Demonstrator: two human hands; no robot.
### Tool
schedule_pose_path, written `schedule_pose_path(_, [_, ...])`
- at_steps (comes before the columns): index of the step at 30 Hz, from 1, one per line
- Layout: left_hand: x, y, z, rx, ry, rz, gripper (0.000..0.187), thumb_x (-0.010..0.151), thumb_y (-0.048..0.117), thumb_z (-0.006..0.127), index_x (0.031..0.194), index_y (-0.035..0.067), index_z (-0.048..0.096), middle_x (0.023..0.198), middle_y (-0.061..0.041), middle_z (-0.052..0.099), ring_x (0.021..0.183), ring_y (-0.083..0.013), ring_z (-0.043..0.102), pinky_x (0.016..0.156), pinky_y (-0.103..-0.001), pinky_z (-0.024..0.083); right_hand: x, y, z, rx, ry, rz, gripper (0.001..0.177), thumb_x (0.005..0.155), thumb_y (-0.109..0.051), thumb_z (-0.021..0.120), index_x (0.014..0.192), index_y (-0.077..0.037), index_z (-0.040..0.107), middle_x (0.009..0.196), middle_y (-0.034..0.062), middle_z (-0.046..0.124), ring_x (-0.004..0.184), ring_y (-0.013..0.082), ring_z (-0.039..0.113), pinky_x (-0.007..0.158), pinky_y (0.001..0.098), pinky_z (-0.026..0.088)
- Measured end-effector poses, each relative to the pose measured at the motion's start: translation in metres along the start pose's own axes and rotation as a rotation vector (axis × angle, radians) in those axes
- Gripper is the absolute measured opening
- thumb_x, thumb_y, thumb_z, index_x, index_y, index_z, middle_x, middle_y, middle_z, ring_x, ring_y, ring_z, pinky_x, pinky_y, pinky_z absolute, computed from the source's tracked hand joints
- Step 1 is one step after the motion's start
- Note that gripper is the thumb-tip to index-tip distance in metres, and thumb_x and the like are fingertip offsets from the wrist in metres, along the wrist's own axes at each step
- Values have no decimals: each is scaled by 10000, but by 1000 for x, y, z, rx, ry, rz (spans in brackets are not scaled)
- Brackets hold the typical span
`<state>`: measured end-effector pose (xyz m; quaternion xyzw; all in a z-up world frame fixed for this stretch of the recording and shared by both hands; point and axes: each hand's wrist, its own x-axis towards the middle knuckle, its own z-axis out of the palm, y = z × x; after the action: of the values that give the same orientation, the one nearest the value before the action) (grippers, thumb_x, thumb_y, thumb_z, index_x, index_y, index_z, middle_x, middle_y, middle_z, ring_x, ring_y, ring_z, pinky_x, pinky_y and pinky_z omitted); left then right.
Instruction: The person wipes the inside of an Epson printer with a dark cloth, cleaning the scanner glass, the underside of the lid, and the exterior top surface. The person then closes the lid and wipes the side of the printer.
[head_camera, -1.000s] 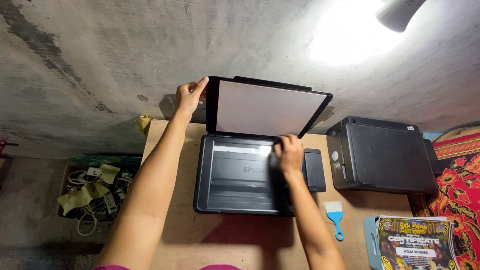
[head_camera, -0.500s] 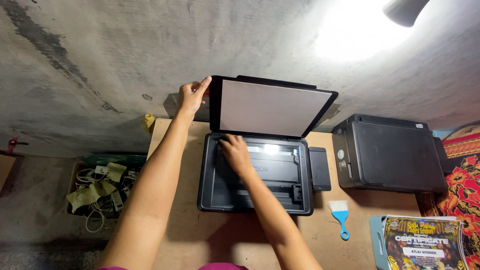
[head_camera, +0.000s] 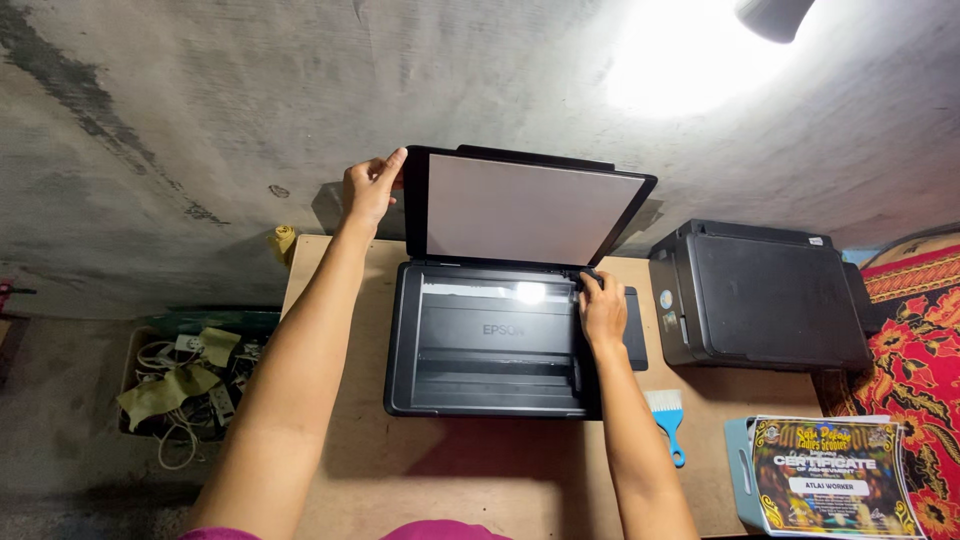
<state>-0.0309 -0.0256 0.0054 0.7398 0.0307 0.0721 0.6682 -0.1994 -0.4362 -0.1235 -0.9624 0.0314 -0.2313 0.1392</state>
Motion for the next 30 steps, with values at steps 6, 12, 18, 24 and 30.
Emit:
schedule_pose_path(6, [-9,-4,12,99,148,81,561,942,537,706,637,78,601,569,48,485,536,-78,479,484,-266,418,-12,19,-17,148,157,158,280,914,-60,690,1188,-60,746,1209,173,663,1134,382,612,974,468,509])
schedule_pose_path(12, [-26,-23,32,183,404,346,627,1031,466,674,651,3,489,576,-30,423,548,-139,406,535,-357,320,-57,80,-59,242,318,217,292,920,-50,686,1201,29,694,1191,223,695,1095,412,662,975,466,516])
schedule_pose_path(18, [-35,-29,52,275,646,368,531,1024,472,644,692,57,641,560,20,534,512,-120,506,500,-352,371,-111,140,-60,134,199,333,335,889,-78,714,1213,9,714,1193,222,707,1086,419,662,965,477,512])
schedule_pose_path(24, [-44,-19,61,315,658,286,585,1065,495,622,755,2,675,581,-64,510,560,-209,498,571,-393,372,-104,162,-64,141,143,256,359,885,-110,699,1216,29,704,1256,233,694,1134,427,660,995,457,511])
schedule_pose_path(30, [-60,-5,62,348,648,305,551,1004,574,626,943,40,750,615,-41,605,571,-191,592,554,-376,439,-1,87,-92,490,144,139,439,982,-274,680,1332,-10,652,1305,224,674,1207,363,658,1027,424,520])
